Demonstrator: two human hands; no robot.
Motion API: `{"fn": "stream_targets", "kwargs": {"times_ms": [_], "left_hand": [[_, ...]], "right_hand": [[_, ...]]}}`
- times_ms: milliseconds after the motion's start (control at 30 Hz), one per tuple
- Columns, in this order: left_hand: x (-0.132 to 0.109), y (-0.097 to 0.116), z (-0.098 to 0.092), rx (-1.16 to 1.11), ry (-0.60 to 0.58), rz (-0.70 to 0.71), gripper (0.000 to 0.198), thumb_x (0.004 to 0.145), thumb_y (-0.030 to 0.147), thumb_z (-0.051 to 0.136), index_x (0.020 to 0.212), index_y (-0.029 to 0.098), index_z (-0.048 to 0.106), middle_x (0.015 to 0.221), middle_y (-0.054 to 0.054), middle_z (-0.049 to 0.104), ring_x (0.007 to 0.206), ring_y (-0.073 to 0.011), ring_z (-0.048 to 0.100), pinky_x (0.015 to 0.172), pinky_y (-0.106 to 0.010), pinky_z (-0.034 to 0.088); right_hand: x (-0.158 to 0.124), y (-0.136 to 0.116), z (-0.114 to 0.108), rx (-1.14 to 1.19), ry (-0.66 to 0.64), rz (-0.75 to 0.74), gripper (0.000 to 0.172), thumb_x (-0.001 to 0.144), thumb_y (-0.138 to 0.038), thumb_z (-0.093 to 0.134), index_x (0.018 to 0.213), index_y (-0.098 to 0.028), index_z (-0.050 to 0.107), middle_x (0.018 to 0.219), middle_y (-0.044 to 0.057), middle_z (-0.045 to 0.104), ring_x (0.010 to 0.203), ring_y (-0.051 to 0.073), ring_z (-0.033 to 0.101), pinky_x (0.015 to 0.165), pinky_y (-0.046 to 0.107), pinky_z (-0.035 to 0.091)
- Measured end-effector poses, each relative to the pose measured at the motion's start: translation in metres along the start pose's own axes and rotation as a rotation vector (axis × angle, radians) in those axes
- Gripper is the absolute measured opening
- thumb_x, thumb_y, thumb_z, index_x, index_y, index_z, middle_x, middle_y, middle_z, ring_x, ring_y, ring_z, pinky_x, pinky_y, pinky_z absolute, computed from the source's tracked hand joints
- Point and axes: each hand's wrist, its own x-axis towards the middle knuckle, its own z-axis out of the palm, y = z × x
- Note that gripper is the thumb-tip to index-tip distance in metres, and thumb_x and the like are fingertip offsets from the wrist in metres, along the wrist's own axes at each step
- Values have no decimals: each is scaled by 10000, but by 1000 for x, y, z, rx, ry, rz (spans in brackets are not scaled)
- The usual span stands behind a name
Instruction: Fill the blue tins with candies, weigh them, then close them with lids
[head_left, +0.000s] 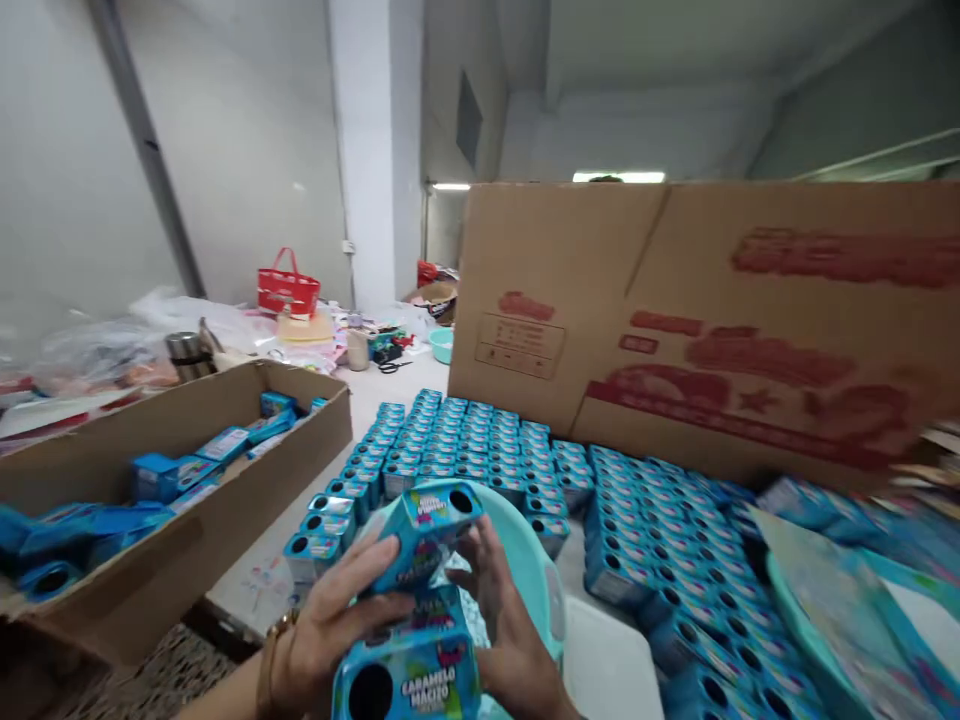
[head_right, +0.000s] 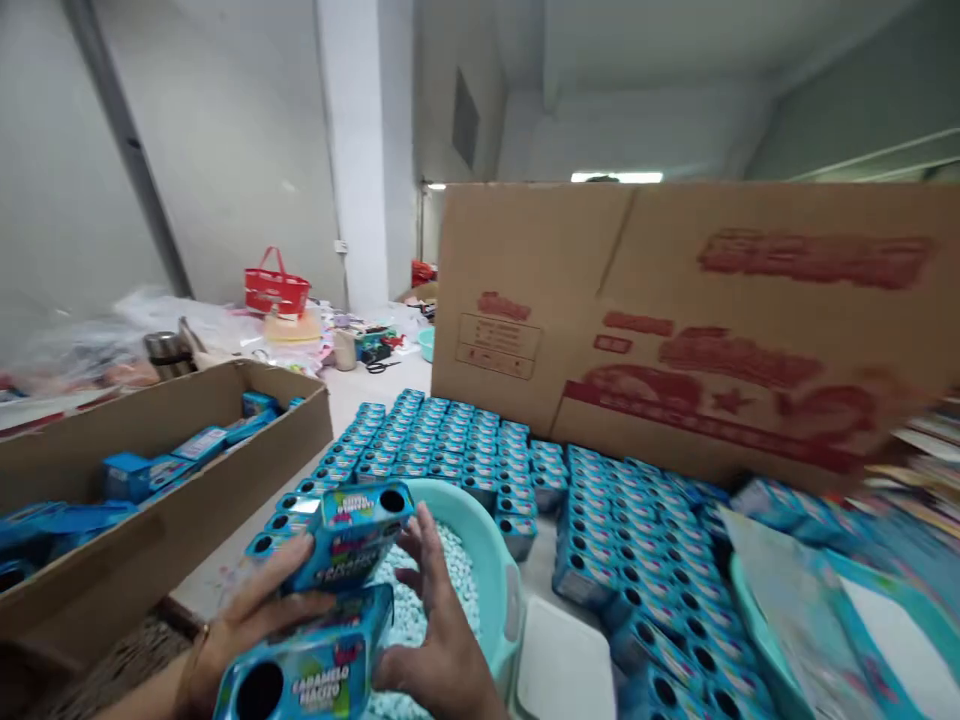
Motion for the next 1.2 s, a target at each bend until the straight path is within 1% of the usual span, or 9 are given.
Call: {"fn": "stream_targets", "kwargs": {"times_ms": [100,267,467,633,767,867,967,1067,1200], "left_hand": [[0,32,29,-123,56,91,929,584,383,766,1433,458,396,1482,21,437,1181,-364,586,912,-485,599],[34,70,44,-331,-17,-29,899,633,324,754,1442,413,372,1575,-45,211,1283,-404,478,973,-580,522],[31,69,51,-354,-37,-332,740,739,390,679,1427,411,409,1424,-77,410,1355,-374,388,1018,-568,487],[19,66,58,-226,99,-626,541,878,437,491,1416,410,440,1449,-48,343,1432,-328,258,1174,-545,273],[8,61,63,-471,95,-680,683,838,639,450,1355,199,516,1434,-134,397,1344,-389,382,1110,-559,343],[-2,46,67,-617,154,-897,767,707,692,598,1252,155,549,1180,-134,602,1088,-347,591,949,-501,505],[-11,24,65,-572,208,-1032,462,681,470,740,1041,196,645,1053,-90,647,1033,-313,622,956,-488,507],[-13,7,59,-501,298,-993,305,627,325,789,887,209,679,1171,-78,602,1232,-352,512,1108,-532,369],[-6,3,63,-507,399,-991,586,746,307,713,1296,291,511,1427,-45,441,1355,-312,410,1109,-504,384]], "right_hand": [[-24,-10,-3,122,12,51,1246,506,-510,894,1521,-309,199,1548,111,323,1377,305,381,1103,441,340],[-43,-16,-8,153,185,57,1109,619,-486,848,1513,-257,233,1514,115,384,1355,299,415,1106,437,350],[-26,-9,7,43,360,36,516,849,-458,632,1275,-186,525,1208,92,635,1090,252,604,972,392,480],[-5,2,37,-84,532,10,435,882,-350,615,1264,-217,455,1164,71,620,1051,214,601,970,380,477],[1,2,54,-311,253,-49,588,925,-369,527,1459,-250,312,1573,95,234,1449,286,215,1186,499,187],[1,-8,60,-300,9,1,577,976,-454,379,1513,-291,246,1628,4,11,1486,263,-43,1203,506,29],[10,-13,48,-203,-118,27,540,978,-509,350,1483,-318,328,1602,-4,197,1485,223,92,1208,452,99],[41,10,11,-258,43,52,419,966,-442,439,1351,-294,513,1422,38,494,1341,201,411,1148,397,279],[105,76,-38,-751,115,392,302,849,-391,625,1096,-230,691,1149,76,644,1135,254,515,1037,430,356]]}}
